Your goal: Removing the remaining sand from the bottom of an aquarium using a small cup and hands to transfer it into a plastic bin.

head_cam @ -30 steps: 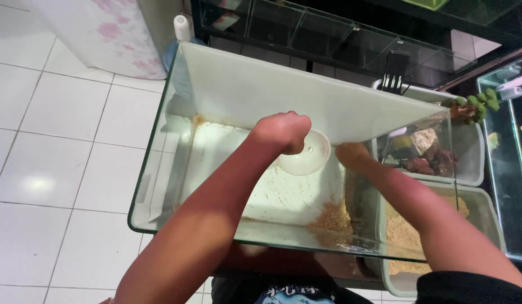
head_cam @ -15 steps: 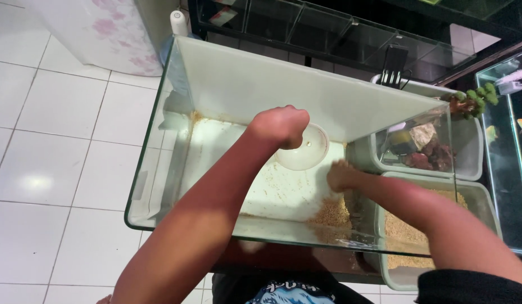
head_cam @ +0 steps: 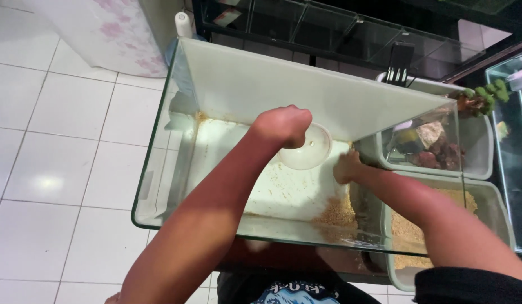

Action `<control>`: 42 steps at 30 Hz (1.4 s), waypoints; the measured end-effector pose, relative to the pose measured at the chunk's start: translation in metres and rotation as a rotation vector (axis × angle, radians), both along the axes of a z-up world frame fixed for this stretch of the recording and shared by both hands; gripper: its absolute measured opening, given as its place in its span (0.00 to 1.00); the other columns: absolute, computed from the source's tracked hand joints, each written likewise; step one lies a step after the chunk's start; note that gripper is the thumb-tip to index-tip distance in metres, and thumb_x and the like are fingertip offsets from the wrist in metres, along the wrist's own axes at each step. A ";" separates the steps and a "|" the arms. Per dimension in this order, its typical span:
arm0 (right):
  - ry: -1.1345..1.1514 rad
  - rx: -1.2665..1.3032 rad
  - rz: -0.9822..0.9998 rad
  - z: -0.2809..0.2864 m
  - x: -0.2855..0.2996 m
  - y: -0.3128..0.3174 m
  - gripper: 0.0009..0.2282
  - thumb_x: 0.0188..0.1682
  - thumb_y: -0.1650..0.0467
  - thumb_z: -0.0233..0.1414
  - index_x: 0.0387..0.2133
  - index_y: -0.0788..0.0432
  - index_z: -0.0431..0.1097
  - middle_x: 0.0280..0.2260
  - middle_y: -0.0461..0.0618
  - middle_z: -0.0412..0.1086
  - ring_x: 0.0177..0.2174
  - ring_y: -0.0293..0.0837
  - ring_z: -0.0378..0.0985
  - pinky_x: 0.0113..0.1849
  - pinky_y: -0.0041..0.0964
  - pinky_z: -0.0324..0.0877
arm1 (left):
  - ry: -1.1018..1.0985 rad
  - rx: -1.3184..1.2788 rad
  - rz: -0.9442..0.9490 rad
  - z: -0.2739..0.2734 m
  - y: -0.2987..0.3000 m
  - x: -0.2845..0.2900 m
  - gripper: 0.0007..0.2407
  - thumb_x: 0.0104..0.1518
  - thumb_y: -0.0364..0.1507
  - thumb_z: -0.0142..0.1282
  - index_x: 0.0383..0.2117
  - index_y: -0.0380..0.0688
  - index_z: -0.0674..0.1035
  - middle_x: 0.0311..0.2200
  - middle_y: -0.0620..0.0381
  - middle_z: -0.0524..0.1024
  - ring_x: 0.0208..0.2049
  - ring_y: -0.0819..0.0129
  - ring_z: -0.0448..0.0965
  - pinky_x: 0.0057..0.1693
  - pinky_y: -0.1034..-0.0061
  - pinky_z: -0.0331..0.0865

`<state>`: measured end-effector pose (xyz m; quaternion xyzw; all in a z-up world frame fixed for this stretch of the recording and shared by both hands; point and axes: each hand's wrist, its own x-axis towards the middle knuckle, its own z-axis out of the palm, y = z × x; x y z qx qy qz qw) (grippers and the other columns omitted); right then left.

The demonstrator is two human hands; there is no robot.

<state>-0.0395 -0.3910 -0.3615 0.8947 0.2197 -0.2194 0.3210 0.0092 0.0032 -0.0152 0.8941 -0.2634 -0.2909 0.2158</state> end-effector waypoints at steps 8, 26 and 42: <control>0.889 -0.296 0.066 0.010 0.020 0.080 0.12 0.53 0.75 0.49 0.43 0.68 0.80 0.48 0.69 0.78 0.52 0.67 0.81 0.51 0.65 0.77 | 0.004 0.037 -0.027 0.007 0.000 -0.005 0.09 0.62 0.25 0.50 0.46 0.48 0.80 0.43 0.43 0.83 0.47 0.42 0.87 0.49 0.50 0.82; 0.690 0.280 -0.138 0.117 0.036 0.067 0.10 0.55 0.62 0.54 0.39 0.51 0.82 0.34 0.49 0.82 0.33 0.47 0.87 0.34 0.47 0.80 | 0.092 0.082 -0.076 0.018 0.003 -0.007 0.08 0.58 0.25 0.48 0.39 0.42 0.80 0.27 0.48 0.84 0.22 0.60 0.87 0.42 0.64 0.83; 0.358 1.257 -0.678 0.394 -0.022 0.123 0.24 0.61 0.75 0.42 0.72 0.57 0.56 0.48 0.68 0.69 0.29 0.55 0.84 0.28 0.43 0.84 | 0.474 -0.330 0.094 0.078 -0.010 -0.054 0.33 0.66 0.22 0.37 0.81 0.54 0.49 0.70 0.20 0.62 0.51 0.44 0.90 0.67 0.50 0.76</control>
